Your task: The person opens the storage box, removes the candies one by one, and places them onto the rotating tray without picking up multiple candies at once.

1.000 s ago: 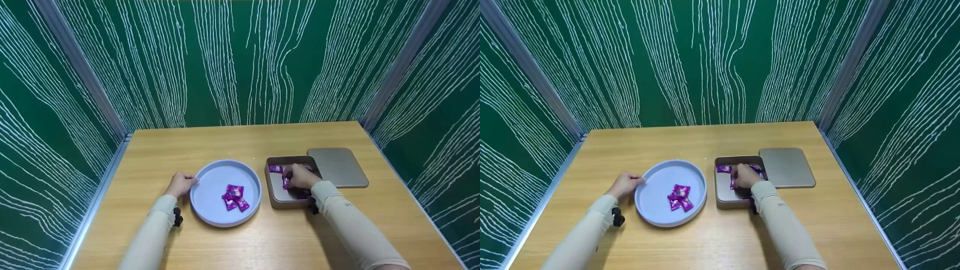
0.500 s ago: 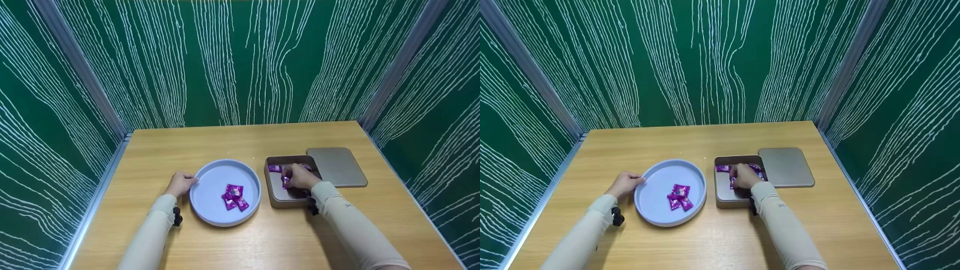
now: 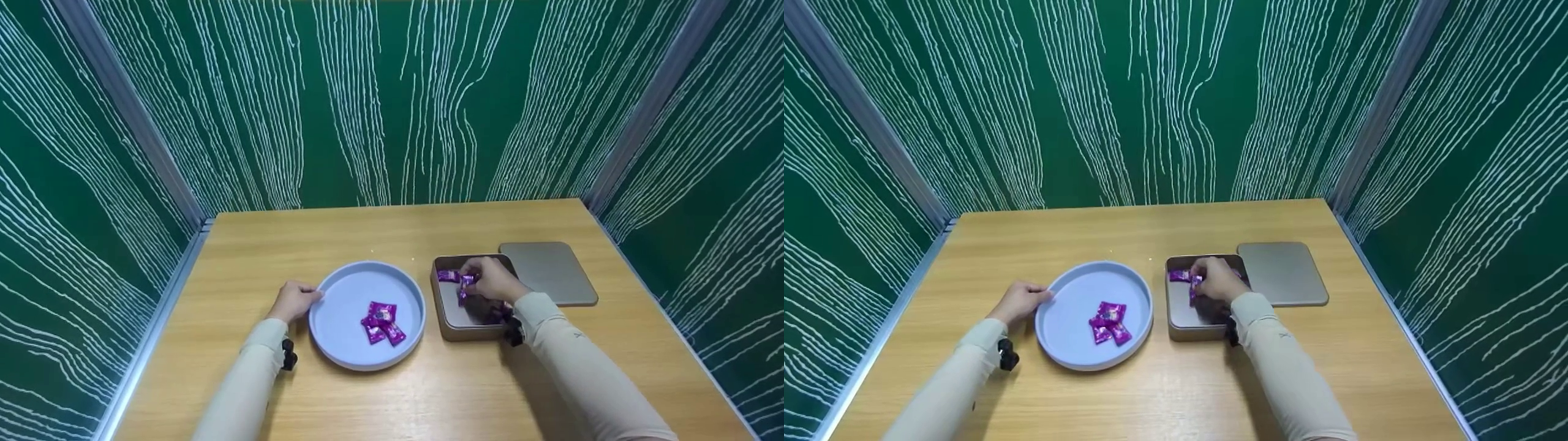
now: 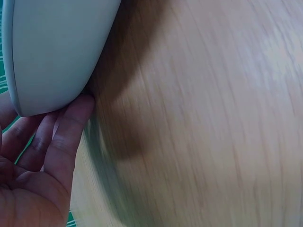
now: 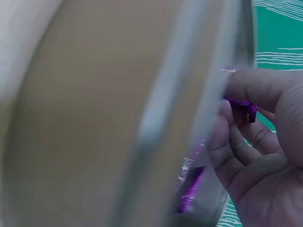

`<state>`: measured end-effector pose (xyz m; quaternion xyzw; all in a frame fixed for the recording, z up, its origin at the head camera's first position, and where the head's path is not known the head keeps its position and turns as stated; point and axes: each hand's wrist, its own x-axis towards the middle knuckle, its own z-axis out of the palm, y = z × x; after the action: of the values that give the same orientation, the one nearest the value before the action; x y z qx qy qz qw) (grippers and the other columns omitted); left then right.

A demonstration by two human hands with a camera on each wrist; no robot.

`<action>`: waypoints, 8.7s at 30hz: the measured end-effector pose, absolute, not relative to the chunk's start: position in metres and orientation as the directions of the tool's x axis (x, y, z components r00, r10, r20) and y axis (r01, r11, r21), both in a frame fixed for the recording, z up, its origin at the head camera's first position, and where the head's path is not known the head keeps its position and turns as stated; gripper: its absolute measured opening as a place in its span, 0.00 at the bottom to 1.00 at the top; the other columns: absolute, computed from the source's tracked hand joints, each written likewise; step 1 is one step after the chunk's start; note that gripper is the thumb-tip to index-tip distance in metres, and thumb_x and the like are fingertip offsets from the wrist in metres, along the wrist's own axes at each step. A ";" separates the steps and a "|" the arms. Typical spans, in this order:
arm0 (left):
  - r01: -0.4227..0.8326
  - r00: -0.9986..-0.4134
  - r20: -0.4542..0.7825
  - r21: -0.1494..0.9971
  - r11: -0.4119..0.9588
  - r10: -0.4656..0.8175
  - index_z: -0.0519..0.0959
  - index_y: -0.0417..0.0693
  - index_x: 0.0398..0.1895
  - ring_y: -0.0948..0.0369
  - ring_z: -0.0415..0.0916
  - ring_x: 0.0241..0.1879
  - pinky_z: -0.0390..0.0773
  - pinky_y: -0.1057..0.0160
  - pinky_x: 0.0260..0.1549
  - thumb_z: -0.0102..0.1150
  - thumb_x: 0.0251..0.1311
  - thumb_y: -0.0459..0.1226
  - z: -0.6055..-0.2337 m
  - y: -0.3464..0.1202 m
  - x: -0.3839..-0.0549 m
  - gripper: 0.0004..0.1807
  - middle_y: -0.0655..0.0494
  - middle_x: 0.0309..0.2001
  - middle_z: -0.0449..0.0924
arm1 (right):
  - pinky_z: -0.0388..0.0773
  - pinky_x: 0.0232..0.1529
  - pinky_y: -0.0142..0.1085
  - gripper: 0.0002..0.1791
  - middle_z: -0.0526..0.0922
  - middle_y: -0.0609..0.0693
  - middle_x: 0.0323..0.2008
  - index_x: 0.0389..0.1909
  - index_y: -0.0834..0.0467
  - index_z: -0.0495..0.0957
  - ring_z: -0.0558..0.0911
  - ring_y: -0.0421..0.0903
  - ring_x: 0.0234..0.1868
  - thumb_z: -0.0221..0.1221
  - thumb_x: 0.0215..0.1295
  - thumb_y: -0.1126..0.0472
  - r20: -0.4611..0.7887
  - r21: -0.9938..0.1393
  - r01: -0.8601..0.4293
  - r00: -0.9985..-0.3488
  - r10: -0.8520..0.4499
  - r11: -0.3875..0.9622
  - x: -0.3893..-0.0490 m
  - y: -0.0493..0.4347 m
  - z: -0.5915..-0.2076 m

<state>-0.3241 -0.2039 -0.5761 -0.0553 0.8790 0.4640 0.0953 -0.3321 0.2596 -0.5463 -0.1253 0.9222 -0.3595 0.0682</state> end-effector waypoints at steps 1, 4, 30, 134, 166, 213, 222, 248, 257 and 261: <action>-0.186 -0.976 -0.219 0.805 0.563 -0.009 0.88 0.34 0.55 0.58 0.88 0.43 0.90 0.61 0.47 0.65 0.73 0.36 -0.576 -0.204 -0.324 0.15 0.36 0.53 0.90 | 0.86 0.52 0.50 0.16 0.90 0.59 0.43 0.47 0.66 0.85 0.86 0.53 0.46 0.71 0.58 0.78 -0.035 -0.684 -0.179 -0.961 -0.276 0.707 -0.332 0.258 -0.543; -0.186 -0.976 -0.219 0.807 0.561 -0.009 0.89 0.34 0.54 0.59 0.87 0.40 0.89 0.62 0.43 0.66 0.73 0.36 -0.576 -0.204 -0.324 0.15 0.36 0.52 0.91 | 0.86 0.49 0.48 0.16 0.89 0.60 0.44 0.47 0.65 0.85 0.85 0.54 0.47 0.68 0.59 0.79 -0.028 -0.705 -0.175 -0.961 -0.273 0.687 -0.331 0.253 -0.533; -0.163 -0.982 -0.187 0.800 0.577 -0.018 0.88 0.33 0.55 0.55 0.89 0.44 0.90 0.59 0.47 0.65 0.72 0.37 -0.575 -0.201 -0.320 0.17 0.34 0.55 0.89 | 0.91 0.48 0.43 0.14 0.93 0.59 0.44 0.51 0.66 0.89 0.90 0.53 0.43 0.68 0.66 0.75 0.069 -0.711 -0.381 -0.874 -0.481 0.591 -0.319 0.169 -0.522; -0.176 -0.980 -0.200 0.799 0.575 -0.023 0.89 0.33 0.53 0.61 0.86 0.37 0.86 0.66 0.37 0.65 0.74 0.36 -0.573 -0.200 -0.319 0.15 0.39 0.49 0.91 | 0.77 0.69 0.63 0.23 0.85 0.71 0.58 0.61 0.74 0.81 0.82 0.67 0.61 0.67 0.66 0.72 -0.015 -0.637 -0.299 -0.917 -0.399 0.710 -0.345 0.241 -0.563; -0.163 -0.981 -0.193 0.809 0.565 -0.006 0.88 0.32 0.54 0.58 0.88 0.40 0.90 0.61 0.43 0.65 0.73 0.36 -0.575 -0.202 -0.321 0.15 0.34 0.55 0.89 | 0.75 0.36 0.35 0.08 0.86 0.49 0.28 0.31 0.63 0.87 0.77 0.42 0.32 0.75 0.52 0.74 -0.030 -0.627 -0.264 -0.932 -0.361 0.733 -0.339 0.245 -0.576; -0.188 -0.977 -0.213 0.822 0.537 -0.016 0.89 0.34 0.52 0.59 0.88 0.37 0.90 0.62 0.42 0.67 0.72 0.35 -0.575 -0.202 -0.321 0.14 0.37 0.48 0.92 | 0.86 0.43 0.42 0.08 0.89 0.55 0.38 0.42 0.62 0.88 0.83 0.48 0.37 0.69 0.62 0.71 -0.017 -0.681 -0.253 -0.933 -0.360 0.687 -0.334 0.199 -0.508; -0.156 -0.985 -0.170 0.813 0.561 -0.028 0.90 0.33 0.49 0.58 0.87 0.39 0.89 0.63 0.42 0.66 0.71 0.35 -0.573 -0.200 -0.318 0.13 0.36 0.49 0.91 | 0.87 0.42 0.41 0.10 0.90 0.56 0.35 0.41 0.64 0.90 0.83 0.45 0.35 0.70 0.58 0.72 0.048 -0.672 -0.348 -0.901 -0.431 0.654 -0.330 0.165 -0.518; -0.168 -0.982 -0.186 0.807 0.566 -0.026 0.90 0.35 0.51 0.59 0.87 0.39 0.89 0.63 0.42 0.66 0.72 0.36 -0.578 -0.203 -0.322 0.13 0.37 0.49 0.92 | 0.88 0.46 0.42 0.10 0.90 0.57 0.37 0.40 0.66 0.90 0.85 0.49 0.39 0.72 0.56 0.71 0.100 -0.592 -0.499 -0.825 -0.557 0.633 -0.314 0.117 -0.563; -0.156 -0.984 -0.178 0.806 0.571 -0.017 0.90 0.32 0.50 0.59 0.87 0.38 0.89 0.63 0.41 0.67 0.71 0.36 -0.578 -0.203 -0.323 0.15 0.37 0.48 0.92 | 0.88 0.54 0.48 0.11 0.93 0.59 0.41 0.44 0.65 0.91 0.89 0.54 0.43 0.74 0.62 0.67 0.050 -0.556 -0.494 -0.823 -0.566 0.668 -0.313 0.114 -0.561; -0.160 -0.983 -0.181 0.811 0.563 -0.019 0.90 0.33 0.50 0.59 0.87 0.37 0.89 0.63 0.40 0.67 0.71 0.36 -0.577 -0.202 -0.322 0.14 0.37 0.48 0.92 | 0.87 0.58 0.51 0.13 0.92 0.60 0.45 0.47 0.66 0.89 0.90 0.56 0.47 0.74 0.62 0.67 0.032 -0.586 -0.462 -0.834 -0.552 0.665 -0.312 0.116 -0.556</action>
<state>-0.3223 -0.2021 -0.5766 -0.0509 0.8808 0.4645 0.0761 -0.3123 0.1159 -0.5559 -0.2787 0.9094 -0.2996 0.0744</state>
